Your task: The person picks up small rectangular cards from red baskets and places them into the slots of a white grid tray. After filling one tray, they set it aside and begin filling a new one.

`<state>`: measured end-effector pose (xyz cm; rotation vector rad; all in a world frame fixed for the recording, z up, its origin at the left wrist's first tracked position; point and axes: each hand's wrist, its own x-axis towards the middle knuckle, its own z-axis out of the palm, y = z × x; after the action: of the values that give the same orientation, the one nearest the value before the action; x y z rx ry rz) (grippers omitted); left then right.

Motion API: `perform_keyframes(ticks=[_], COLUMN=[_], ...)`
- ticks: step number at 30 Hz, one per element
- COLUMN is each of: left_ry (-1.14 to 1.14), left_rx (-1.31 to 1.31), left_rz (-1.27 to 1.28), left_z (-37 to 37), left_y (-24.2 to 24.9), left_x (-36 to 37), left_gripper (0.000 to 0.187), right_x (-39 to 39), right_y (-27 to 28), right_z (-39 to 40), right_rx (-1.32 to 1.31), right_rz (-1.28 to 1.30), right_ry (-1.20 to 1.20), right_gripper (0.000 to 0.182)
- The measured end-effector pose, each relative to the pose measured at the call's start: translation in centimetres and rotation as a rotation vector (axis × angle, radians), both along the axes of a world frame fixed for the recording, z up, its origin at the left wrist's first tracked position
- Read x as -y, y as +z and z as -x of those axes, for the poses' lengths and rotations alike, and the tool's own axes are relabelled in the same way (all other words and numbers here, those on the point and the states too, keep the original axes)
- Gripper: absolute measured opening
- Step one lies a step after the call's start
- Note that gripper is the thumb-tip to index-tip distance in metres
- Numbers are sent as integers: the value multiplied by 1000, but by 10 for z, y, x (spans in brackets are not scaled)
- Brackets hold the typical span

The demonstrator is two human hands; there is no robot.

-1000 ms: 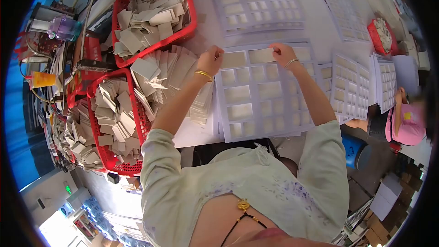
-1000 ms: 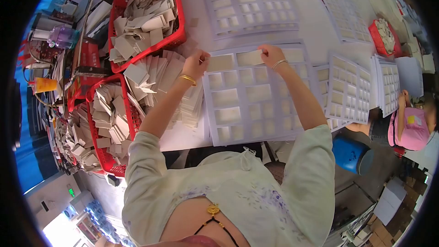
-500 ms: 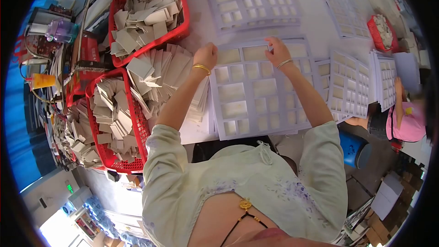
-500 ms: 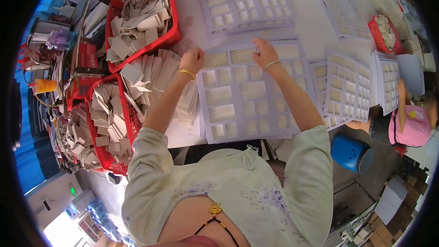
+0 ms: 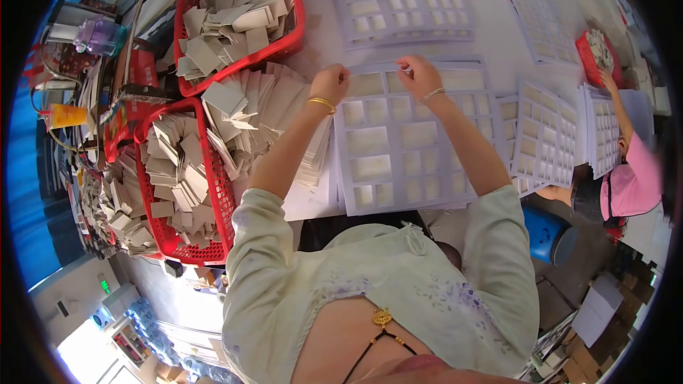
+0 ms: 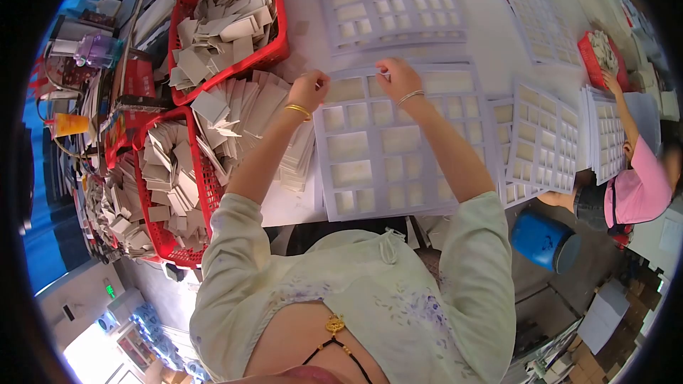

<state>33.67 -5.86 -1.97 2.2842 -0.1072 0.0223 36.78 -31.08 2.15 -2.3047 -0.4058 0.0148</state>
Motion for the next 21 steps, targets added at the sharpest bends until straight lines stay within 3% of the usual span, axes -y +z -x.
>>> perform_keyframes(ticks=[4,7,10,13,21], left_ry=[21,58,19,-149,-214], left_rx=[111,93,69,179,72], left_rz=[-125,29,-261,-572,-785], left_z=[4,17,36,48,53], left_y=[-1,5,34,19,32], left_x=[2,3,8,10,21], left_gripper=[16,15,16,18,21], right_x=[-12,-5,15,21,9], right_y=[7,-1,-13,-4,-7], right_z=[-1,-3,1,19,29], right_rx=[17,111,242,307,113], right_rz=[-41,-18,166,374,669], right_ry=[-39,-26,82,127,257], right_gripper=[16,16,17,19,21])
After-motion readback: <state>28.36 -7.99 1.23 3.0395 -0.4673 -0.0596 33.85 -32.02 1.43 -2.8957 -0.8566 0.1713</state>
